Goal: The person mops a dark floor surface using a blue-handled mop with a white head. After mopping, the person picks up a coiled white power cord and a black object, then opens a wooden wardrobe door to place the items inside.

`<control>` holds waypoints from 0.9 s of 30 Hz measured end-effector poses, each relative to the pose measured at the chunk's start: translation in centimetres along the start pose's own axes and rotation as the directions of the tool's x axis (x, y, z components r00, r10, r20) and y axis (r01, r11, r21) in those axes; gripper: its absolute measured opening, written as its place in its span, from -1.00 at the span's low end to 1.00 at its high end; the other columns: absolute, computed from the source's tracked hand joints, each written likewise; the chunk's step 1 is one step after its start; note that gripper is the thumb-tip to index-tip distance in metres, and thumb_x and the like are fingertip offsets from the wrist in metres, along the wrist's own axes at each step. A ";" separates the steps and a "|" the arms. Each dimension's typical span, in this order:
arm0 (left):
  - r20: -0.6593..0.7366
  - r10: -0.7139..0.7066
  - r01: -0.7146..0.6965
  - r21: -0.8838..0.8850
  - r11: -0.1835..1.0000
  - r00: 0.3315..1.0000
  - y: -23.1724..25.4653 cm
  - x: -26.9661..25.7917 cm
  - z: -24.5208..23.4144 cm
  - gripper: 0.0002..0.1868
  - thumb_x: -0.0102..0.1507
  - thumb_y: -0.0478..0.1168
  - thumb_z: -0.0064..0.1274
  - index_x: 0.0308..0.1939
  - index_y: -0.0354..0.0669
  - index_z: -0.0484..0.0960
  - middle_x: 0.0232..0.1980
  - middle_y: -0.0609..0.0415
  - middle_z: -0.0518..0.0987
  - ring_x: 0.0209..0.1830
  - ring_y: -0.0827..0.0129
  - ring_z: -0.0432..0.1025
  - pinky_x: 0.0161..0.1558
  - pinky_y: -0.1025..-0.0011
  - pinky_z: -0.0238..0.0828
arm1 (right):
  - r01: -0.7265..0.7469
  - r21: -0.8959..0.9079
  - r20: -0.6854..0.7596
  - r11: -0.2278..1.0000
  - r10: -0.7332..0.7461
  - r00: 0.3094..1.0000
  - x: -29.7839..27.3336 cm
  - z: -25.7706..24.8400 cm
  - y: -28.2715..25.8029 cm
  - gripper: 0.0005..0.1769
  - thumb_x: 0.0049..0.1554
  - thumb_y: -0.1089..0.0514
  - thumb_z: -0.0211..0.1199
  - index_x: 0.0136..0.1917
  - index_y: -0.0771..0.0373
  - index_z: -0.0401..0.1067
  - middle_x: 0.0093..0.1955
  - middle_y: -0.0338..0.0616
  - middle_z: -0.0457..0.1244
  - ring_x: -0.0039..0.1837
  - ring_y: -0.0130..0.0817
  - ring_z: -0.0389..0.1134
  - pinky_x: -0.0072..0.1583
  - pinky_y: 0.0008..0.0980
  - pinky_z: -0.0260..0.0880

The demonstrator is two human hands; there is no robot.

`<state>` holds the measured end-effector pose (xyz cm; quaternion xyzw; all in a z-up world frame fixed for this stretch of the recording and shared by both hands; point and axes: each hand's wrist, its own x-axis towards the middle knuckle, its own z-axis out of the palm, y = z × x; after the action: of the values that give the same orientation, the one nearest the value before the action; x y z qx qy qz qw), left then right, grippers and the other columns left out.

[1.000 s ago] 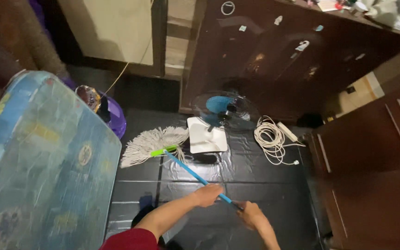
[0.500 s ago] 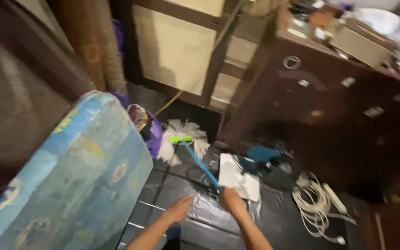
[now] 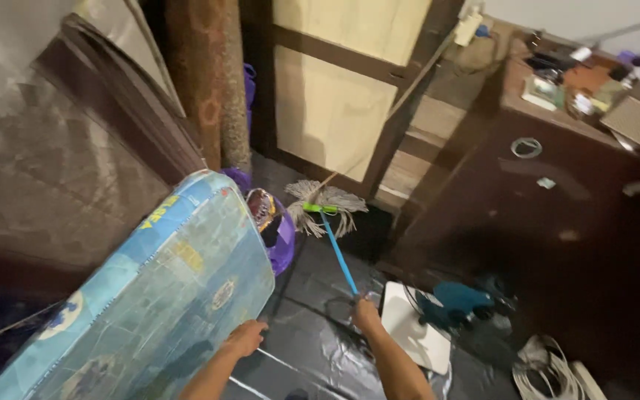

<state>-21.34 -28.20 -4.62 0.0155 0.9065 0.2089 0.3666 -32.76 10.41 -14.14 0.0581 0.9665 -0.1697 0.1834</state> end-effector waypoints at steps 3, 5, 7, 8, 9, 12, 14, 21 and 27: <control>0.044 0.179 -0.182 0.071 0.981 0.983 1.8 3.8 4.2 -0.65 0.27 -0.09 -0.14 -0.03 0.29 0.76 0.15 0.33 0.66 0.17 0.33 0.54 0.21 0.32 0.43 | -0.129 -0.027 0.111 0.991 0.131 0.985 -11.0 -6.5 -0.3 -0.49 0.16 0.08 0.23 0.37 -0.06 0.28 0.15 0.16 0.35 0.22 0.25 0.40 0.22 0.15 0.43; 0.035 0.181 -0.183 0.045 0.982 0.983 5.6 2.8 6.1 -0.77 0.25 -0.10 -0.09 -0.19 0.22 0.70 -0.01 0.22 0.65 -0.01 0.31 0.55 0.00 0.26 0.43 | -0.144 -0.037 0.126 0.989 0.147 0.981 -14.3 -4.7 3.6 -0.51 0.20 0.11 0.04 0.40 -0.17 0.28 0.12 0.09 0.36 0.20 0.18 0.42 0.19 0.11 0.43; 0.029 0.182 -0.183 0.013 0.983 0.983 9.4 2.5 8.5 -0.85 0.22 -0.10 -0.04 -0.36 0.14 0.65 -0.18 0.11 0.64 -0.19 0.28 0.57 -0.21 0.20 0.42 | -0.158 -0.053 0.146 0.986 0.164 0.976 -18.7 -4.4 6.5 -0.46 0.23 0.15 -0.15 0.42 -0.27 0.28 0.09 0.01 0.36 0.17 0.11 0.44 0.16 0.07 0.42; 0.020 0.266 -0.266 0.156 0.951 0.964 11.3 2.9 9.9 -0.79 0.26 -0.05 0.02 -0.23 -0.05 0.67 -0.13 -0.06 0.65 -0.13 0.05 0.57 -0.15 0.10 0.47 | -0.111 -0.073 0.164 0.991 0.122 0.979 -21.4 -4.9 7.4 -0.43 0.17 0.16 -0.16 0.43 -0.17 0.24 0.16 0.10 0.34 0.21 0.19 0.40 0.20 0.13 0.38; 0.026 0.355 -0.347 0.293 0.891 0.934 13.8 3.3 12.0 -0.64 0.30 0.00 0.09 -0.09 -0.25 0.69 -0.08 -0.23 0.66 -0.06 -0.19 0.56 -0.09 0.00 0.51 | -0.071 -0.093 0.182 0.993 0.087 0.979 -24.3 -5.5 9.0 -0.38 0.10 0.18 -0.16 0.43 -0.07 0.20 0.23 0.18 0.32 0.26 0.26 0.36 0.24 0.20 0.33; 0.011 0.570 -0.546 0.301 0.782 0.822 19.6 0.5 17.3 -0.82 0.21 -0.25 0.02 -0.10 -0.09 0.50 0.10 -0.15 0.56 0.14 -0.12 0.46 -0.02 -0.07 0.48 | -0.099 -0.040 0.165 0.994 0.104 0.981 -30.3 -5.8 15.1 -0.39 0.27 0.03 -0.20 0.55 -0.21 0.24 -0.07 0.10 0.39 -0.11 0.14 0.41 -0.12 0.14 0.30; 0.065 0.634 -0.625 0.273 0.732 0.771 24.2 -3.6 19.0 -0.49 0.24 -0.24 0.10 0.24 -0.05 0.30 0.36 -0.09 0.32 0.38 -0.04 0.24 0.22 0.00 0.31 | -0.009 -0.062 0.127 0.998 0.017 0.992 -34.6 -7.4 19.3 -0.44 0.18 -0.01 0.00 0.45 -0.20 0.36 0.04 0.07 0.40 0.04 0.11 0.42 0.00 0.07 0.36; 0.097 0.866 -0.864 -0.075 0.498 0.491 35.5 -17.6 26.5 -0.78 0.24 -0.37 0.03 -0.08 -0.02 0.43 0.01 -0.05 0.46 -0.03 0.10 0.40 -0.07 0.13 0.30 | 0.088 -0.203 0.200 0.975 -0.047 0.979 -52.0 -12.4 23.6 -0.32 0.01 0.00 0.15 0.39 -0.51 0.40 -0.10 0.10 0.40 0.02 0.00 0.49 0.00 -0.04 0.38; 0.081 0.913 -0.916 0.067 0.396 0.401 34.2 -13.3 31.7 -0.93 0.22 -0.27 -0.01 -0.29 -0.17 0.44 -0.16 -0.18 0.51 -0.05 -0.13 0.41 -0.05 0.03 0.31 | 0.057 -0.142 0.195 0.988 -0.029 0.980 -54.1 -10.3 22.6 -0.35 -0.04 -0.01 0.20 0.35 -0.32 0.48 -0.03 0.05 0.40 0.12 -0.12 0.48 0.03 -0.05 0.38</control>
<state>5.37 12.25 -2.92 0.5307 0.7536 0.3293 0.2052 17.82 32.42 8.19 0.0070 0.9552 -0.1070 0.2758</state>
